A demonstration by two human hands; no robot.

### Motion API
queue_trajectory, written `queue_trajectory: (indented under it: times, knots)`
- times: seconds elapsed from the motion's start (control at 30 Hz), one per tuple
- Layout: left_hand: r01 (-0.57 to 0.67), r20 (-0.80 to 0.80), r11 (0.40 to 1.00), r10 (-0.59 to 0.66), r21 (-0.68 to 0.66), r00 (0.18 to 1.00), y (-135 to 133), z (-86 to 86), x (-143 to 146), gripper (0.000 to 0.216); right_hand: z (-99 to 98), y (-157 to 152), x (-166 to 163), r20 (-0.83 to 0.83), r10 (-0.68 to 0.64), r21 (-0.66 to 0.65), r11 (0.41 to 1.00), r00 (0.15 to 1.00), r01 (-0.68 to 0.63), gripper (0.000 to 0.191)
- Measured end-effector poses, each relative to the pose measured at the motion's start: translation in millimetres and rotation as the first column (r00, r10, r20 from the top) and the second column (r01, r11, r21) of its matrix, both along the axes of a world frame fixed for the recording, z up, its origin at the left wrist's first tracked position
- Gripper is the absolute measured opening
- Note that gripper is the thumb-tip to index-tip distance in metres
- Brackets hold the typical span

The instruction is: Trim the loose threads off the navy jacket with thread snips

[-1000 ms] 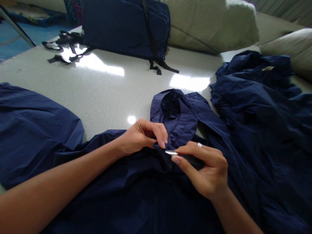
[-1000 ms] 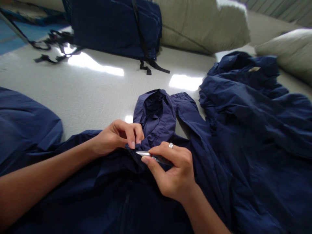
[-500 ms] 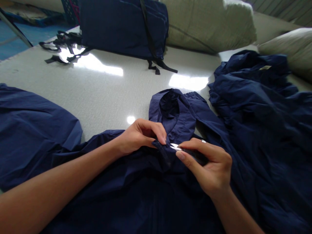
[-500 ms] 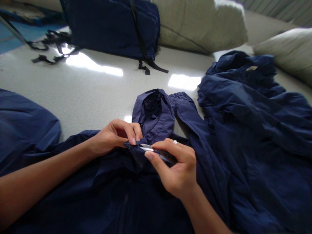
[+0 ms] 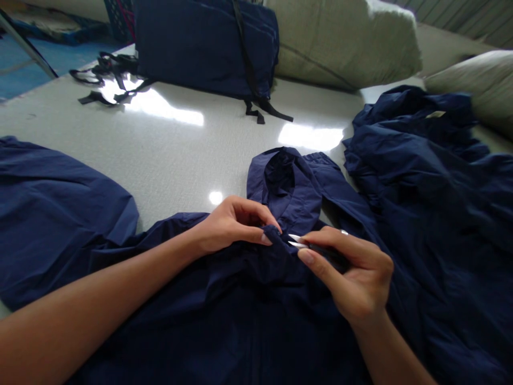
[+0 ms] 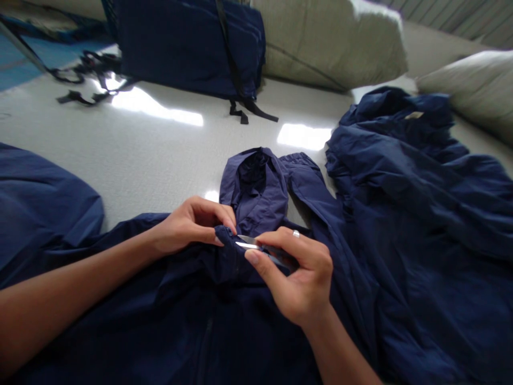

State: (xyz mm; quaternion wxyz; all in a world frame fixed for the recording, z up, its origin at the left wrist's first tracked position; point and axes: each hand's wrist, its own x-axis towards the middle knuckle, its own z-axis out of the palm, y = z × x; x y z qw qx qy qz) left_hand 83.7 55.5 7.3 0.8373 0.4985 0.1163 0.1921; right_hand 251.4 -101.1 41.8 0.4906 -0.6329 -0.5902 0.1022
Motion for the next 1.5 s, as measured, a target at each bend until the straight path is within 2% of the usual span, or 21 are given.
queue_trajectory:
  times: [0.43, 1.5]
  knots:
    - [-0.029, -0.023, 1.000, 0.029, 0.001, 0.999, 0.0, -0.3, 1.2, 0.017, -2.2, 3.6, -4.6, 0.011, -0.001, -0.048, 0.999, 1.000, 0.001, 0.005]
    - [-0.024, -0.041, 1.000, 0.024, 0.001, 0.999, -0.2, -1.0, 0.8, 0.017, -2.4, 2.8, -4.7, -0.025, -0.002, -0.037, 0.999, 1.000, 0.001, 0.008]
